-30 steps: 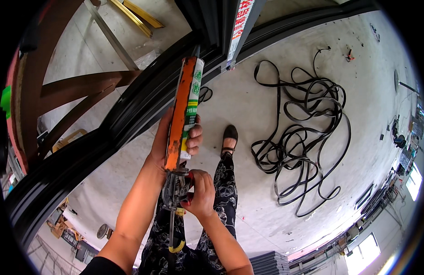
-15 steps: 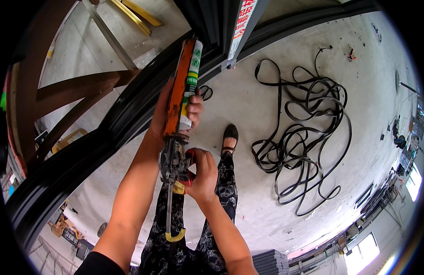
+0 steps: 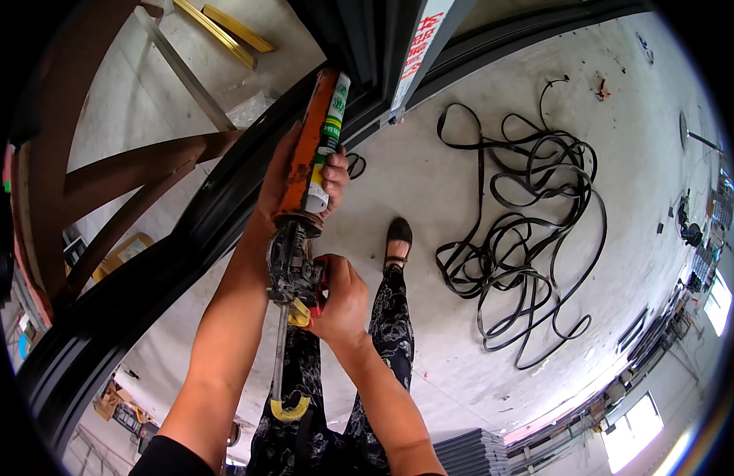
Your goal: The person fits a rubber seal into a window frame, places a decorative metal grid into the frame, and applies sealant with a caulking gun around the edges.
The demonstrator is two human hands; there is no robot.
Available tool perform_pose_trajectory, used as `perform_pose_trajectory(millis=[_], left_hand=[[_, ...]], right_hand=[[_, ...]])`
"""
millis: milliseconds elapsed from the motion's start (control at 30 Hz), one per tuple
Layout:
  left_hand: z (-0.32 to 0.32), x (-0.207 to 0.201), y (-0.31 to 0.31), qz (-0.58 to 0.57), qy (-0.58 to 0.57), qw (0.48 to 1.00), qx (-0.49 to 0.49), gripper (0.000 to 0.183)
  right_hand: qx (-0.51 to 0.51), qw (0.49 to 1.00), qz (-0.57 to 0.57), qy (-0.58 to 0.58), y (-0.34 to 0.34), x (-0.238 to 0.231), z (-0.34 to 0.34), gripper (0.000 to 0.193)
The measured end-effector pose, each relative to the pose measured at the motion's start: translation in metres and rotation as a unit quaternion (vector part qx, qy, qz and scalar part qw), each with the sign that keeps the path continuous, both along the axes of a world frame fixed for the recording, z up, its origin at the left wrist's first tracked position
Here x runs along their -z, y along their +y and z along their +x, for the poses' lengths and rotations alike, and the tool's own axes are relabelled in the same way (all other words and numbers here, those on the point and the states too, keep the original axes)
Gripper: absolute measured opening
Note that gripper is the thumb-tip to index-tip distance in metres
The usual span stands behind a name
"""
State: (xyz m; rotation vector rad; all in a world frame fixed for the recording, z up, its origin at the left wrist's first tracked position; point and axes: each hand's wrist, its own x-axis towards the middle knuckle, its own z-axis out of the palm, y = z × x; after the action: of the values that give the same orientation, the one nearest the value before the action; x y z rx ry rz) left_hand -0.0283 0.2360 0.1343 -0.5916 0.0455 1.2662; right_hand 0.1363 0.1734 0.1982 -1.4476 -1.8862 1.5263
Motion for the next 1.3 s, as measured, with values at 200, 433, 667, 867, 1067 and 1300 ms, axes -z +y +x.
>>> perform_pose_trajectory(millis=[200,433,667,867,1067,1300], left_hand=[[0.003,-0.012,-0.003,-0.042,0.049,0.998,0.011,0.060],[0.009,-0.016,-0.004,-0.037,0.067,0.997,0.000,0.059],[0.014,-0.018,-0.014,-0.066,0.046,0.996,-0.024,0.058],[0.014,-0.011,-0.012,-0.019,0.016,0.999,-0.021,0.060],[0.005,-0.001,0.000,0.024,-0.004,0.999,-0.032,0.062],[-0.014,0.012,-0.012,0.067,-0.103,0.992,-0.012,0.065]], right_hand=[[-0.001,1.000,-0.021,0.021,0.001,-0.014,0.004,0.035],[0.018,0.997,-0.070,0.037,-0.001,-0.013,0.012,0.028],[-0.026,0.999,-0.027,0.020,0.001,-0.014,0.020,0.049],[-0.024,1.000,0.006,0.014,-0.002,-0.010,0.017,0.048],[-0.020,0.999,0.034,0.009,0.009,-0.006,0.004,0.044],[-0.033,0.997,0.044,-0.046,-0.001,-0.022,-0.021,0.029]])
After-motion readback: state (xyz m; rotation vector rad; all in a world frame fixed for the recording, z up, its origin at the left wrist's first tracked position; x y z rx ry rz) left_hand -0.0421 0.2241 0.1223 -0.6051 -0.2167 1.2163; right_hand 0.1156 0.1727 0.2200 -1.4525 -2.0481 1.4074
